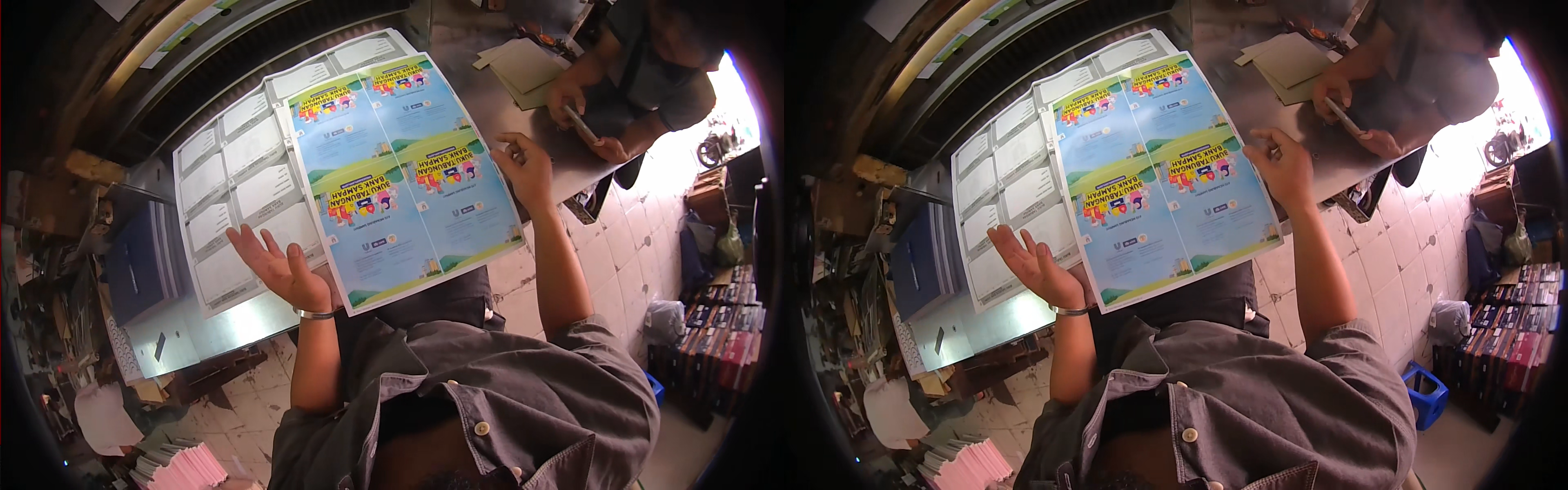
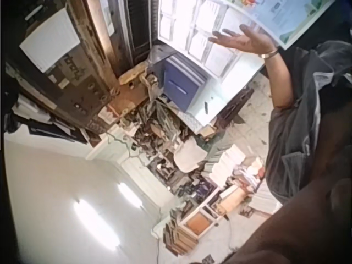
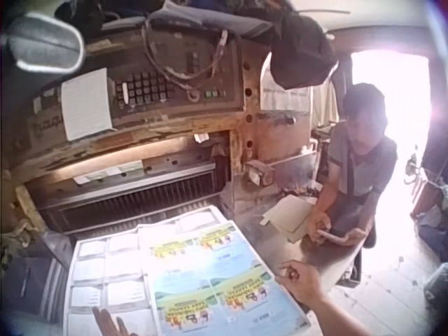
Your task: The person checks a large printed sheet on a metal counter, turning the paper over and pointing at different sections of the printed layout.
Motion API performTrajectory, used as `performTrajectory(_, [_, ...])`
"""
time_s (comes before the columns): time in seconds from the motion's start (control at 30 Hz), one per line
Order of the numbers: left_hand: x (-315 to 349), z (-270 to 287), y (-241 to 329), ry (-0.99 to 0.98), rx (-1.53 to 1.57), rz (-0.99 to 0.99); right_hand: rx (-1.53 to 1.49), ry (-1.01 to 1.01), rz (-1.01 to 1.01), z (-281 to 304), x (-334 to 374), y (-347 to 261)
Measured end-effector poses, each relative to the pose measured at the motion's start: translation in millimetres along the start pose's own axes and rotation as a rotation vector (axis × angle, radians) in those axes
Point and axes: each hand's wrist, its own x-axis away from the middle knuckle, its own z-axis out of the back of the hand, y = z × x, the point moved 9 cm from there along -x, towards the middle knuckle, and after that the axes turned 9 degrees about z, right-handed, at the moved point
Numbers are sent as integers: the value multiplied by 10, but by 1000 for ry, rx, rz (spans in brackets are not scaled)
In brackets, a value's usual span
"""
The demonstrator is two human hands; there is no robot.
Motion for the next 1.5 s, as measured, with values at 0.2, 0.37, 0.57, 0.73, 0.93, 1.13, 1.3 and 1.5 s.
performTrajectory(0.2, [-18,-44,-21,-2,1,-1,12,14,17,32,-11,33])
performTrajectory(0.37, [-27,-81,-72,-28,6,85,63,39,63,68,-32,-74])
performTrajectory(0.57, [158,160,-42,-59,2,104,91,33,93,53,-36,32])
performTrajectory(0.73, [324,315,283,-159,-449,-144,119,-87,202,-130,-75,-544])
performTrajectory(0.93, [306,326,193,-152,-357,-69,221,-436,276,-1414,-312,-1610])
performTrajectory(1.13, [429,285,219,-184,-350,-195,490,-588,301,-2131,-409,-1542])
performTrajectory(1.3, [475,291,249,-174,-374,-214,472,-701,218,-2306,-290,-1423])
performTrajectory(1.5, [469,229,240,-229,-425,-240,416,-589,292,-2290,-290,-1447])
